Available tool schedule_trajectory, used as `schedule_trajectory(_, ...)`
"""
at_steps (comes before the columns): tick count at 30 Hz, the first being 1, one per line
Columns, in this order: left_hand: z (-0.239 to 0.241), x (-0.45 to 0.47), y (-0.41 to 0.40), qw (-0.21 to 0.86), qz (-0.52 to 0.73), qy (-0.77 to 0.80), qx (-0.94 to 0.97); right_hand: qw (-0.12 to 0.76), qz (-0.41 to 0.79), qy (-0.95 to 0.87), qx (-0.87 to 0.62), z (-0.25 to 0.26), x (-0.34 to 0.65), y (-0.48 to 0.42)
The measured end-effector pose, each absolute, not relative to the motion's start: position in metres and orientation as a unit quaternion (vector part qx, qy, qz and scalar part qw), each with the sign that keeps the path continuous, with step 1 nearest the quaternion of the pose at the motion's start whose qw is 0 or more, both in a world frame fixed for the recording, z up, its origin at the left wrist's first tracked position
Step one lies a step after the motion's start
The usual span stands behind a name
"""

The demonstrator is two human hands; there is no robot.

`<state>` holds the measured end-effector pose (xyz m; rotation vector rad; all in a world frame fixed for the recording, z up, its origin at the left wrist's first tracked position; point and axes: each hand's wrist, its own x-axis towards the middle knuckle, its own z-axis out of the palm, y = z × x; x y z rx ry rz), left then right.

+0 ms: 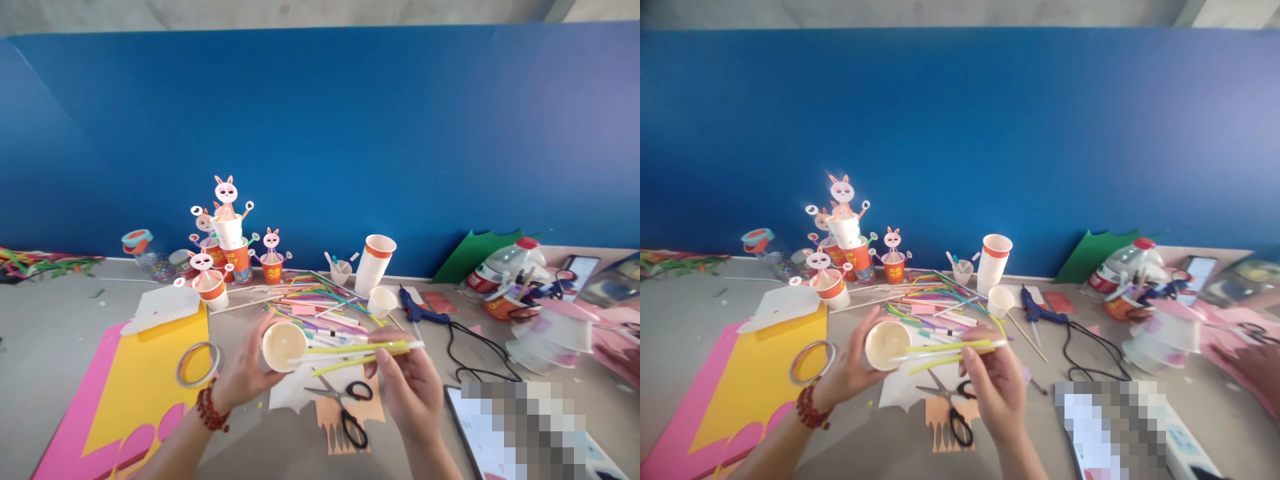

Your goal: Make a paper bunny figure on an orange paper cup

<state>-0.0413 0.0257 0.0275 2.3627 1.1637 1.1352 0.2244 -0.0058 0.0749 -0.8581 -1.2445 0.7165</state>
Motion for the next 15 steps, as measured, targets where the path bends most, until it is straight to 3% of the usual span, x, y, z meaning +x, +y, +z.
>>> schedule_trajectory(6,0.021,-0.010,0.011,0.183,0.355,0.362,0.842,0.528,0.150,-0.757,-0.355,0.092,0.221,-0.013)
schedule_trajectory(15,0.031,-0.007,0.010,0.197,0.330,0.336,0.860,0.474,0.159,-0.791,-0.354,0.078,0.221,-0.015)
